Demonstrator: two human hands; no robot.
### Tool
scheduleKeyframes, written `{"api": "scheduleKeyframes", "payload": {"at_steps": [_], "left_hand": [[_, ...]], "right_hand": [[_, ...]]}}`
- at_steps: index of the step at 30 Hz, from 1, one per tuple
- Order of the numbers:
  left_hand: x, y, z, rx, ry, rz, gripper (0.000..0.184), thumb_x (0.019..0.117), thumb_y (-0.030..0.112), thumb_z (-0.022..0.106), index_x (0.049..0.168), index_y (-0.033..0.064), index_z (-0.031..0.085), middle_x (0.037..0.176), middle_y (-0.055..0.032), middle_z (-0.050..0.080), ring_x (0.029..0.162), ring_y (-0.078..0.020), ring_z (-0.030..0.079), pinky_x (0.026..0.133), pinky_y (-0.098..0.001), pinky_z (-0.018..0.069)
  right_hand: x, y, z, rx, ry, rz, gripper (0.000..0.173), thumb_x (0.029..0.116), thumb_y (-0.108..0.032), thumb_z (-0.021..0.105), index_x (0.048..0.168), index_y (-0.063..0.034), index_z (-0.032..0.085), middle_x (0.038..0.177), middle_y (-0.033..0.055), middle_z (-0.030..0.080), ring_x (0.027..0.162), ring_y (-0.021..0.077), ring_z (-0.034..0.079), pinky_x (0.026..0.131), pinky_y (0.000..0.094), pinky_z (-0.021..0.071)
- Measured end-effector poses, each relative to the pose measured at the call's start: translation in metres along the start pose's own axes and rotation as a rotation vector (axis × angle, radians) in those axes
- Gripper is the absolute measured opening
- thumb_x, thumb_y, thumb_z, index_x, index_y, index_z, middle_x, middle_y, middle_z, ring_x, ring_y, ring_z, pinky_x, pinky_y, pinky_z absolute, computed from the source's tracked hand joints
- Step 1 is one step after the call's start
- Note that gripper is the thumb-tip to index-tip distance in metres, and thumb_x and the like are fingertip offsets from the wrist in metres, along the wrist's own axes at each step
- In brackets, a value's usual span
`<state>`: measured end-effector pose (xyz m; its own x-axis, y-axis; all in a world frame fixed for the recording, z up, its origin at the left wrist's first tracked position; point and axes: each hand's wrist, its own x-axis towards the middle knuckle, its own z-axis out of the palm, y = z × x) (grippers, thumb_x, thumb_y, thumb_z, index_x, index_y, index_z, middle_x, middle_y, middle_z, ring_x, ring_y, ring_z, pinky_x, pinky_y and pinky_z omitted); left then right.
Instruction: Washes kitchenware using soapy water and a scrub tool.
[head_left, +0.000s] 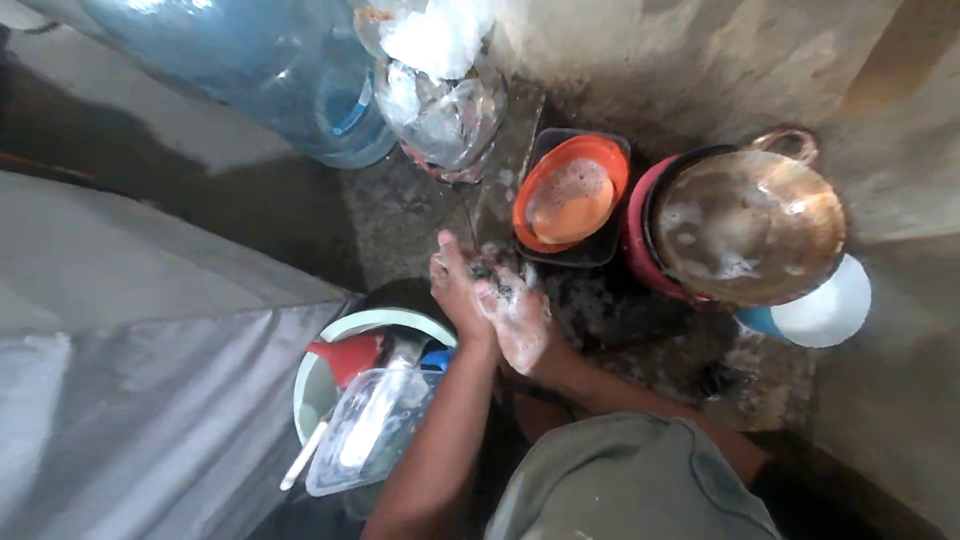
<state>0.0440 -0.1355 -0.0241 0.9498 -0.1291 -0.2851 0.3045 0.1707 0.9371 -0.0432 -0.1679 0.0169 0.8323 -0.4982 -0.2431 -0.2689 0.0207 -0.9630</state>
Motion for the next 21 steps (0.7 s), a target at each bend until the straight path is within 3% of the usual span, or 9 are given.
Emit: {"api": "scheduleKeyframes", "payload": {"at_steps": [2,5,8,11,12,14,16,18,21], "left_hand": [[0.006,0.016,0.002,0.081,0.135,0.002,0.037,0.1110,0.040,0.041,0.090,0.0129,0.054,0.064,0.0032,0.055,0.056,-0.0081,0.059,0.056,-0.0264,0.0555],[0.021,0.017,-0.015,0.150,0.194,0.118,0.037,0.1125,0.041,0.033,0.094,0.0136,0.050,0.062,0.0062,0.047,0.052,-0.0057,0.052,0.053,-0.0248,0.0517],[0.038,0.017,-0.061,0.363,0.079,0.224,0.020,0.1134,0.030,0.032,0.118,0.0121,0.040,0.074,0.0053,0.045,0.056,-0.0057,0.049,0.053,-0.0263,0.0502],[0.028,0.034,-0.117,0.809,-0.082,0.280,0.042,0.1105,0.023,0.042,0.147,0.0060,0.030,0.110,-0.0085,0.057,0.073,-0.0122,0.058,0.064,-0.0329,0.0538],[0.021,0.041,-0.130,0.938,-0.107,0.273,0.043,0.1090,0.022,0.047,0.145,0.0033,0.034,0.119,-0.0149,0.059,0.082,-0.0191,0.062,0.070,-0.0397,0.0565],[0.002,0.044,-0.147,1.040,-0.124,0.262,0.035,0.1036,0.021,0.059,0.130,-0.0013,0.050,0.111,-0.0199,0.061,0.087,-0.0269,0.063,0.075,-0.0468,0.0552],[-0.023,0.036,-0.160,1.081,-0.130,0.288,0.032,0.0972,0.021,0.070,0.114,-0.0036,0.059,0.100,-0.0172,0.064,0.082,-0.0235,0.063,0.073,-0.0421,0.0545],[-0.041,0.017,-0.175,1.114,-0.171,0.340,0.026,0.0948,0.016,0.072,0.108,-0.0043,0.063,0.097,-0.0149,0.067,0.078,-0.0193,0.064,0.070,-0.0358,0.0567],[-0.053,-0.003,-0.194,1.129,-0.222,0.418,0.015,0.0928,0.008,0.071,0.104,-0.0021,0.069,0.104,-0.0146,0.069,0.089,-0.0185,0.070,0.081,-0.0336,0.0608]], "right_hand": [[0.004,-0.003,0.002,-0.180,-0.017,-0.045,0.039,0.1054,-0.028,0.056,0.140,-0.0112,0.061,0.125,0.0122,0.070,0.112,0.0223,0.069,0.097,0.0482,0.0558],[0.006,-0.005,0.002,-0.202,-0.104,0.022,0.031,0.1014,-0.020,0.064,0.131,-0.0125,0.069,0.115,0.0104,0.074,0.102,0.0212,0.071,0.092,0.0461,0.0575],[0.011,0.005,-0.007,-0.109,-0.218,0.131,0.027,0.1005,-0.020,0.066,0.127,-0.0130,0.070,0.109,0.0070,0.076,0.092,0.0162,0.075,0.086,0.0394,0.0631],[0.032,0.020,-0.043,-0.512,0.011,-0.030,0.028,0.1002,-0.022,0.066,0.125,-0.0100,0.072,0.112,0.0133,0.075,0.099,0.0289,0.073,0.088,0.0531,0.0584],[0.042,0.023,-0.058,-0.688,0.062,-0.030,0.029,0.1004,-0.023,0.065,0.126,-0.0115,0.072,0.118,0.0155,0.073,0.106,0.0338,0.070,0.090,0.0574,0.0560],[0.061,0.028,-0.084,-0.993,0.054,0.031,0.032,0.0981,-0.025,0.067,0.129,-0.0158,0.070,0.130,0.0177,0.066,0.122,0.0394,0.062,0.091,0.0612,0.0538],[0.076,0.035,-0.096,-1.143,-0.026,0.129,0.036,0.0949,-0.023,0.071,0.131,-0.0187,0.069,0.136,0.0209,0.060,0.130,0.0436,0.054,0.093,0.0625,0.0526],[0.087,0.046,-0.103,-1.189,-0.049,0.126,0.032,0.0949,-0.018,0.070,0.127,-0.0174,0.070,0.132,0.0213,0.062,0.129,0.0439,0.055,0.091,0.0620,0.0530],[0.087,0.035,-0.115,-1.229,0.115,-0.010,0.021,0.0978,-0.020,0.066,0.116,-0.0151,0.075,0.122,0.0169,0.069,0.118,0.0391,0.063,0.088,0.0593,0.0551]]}}
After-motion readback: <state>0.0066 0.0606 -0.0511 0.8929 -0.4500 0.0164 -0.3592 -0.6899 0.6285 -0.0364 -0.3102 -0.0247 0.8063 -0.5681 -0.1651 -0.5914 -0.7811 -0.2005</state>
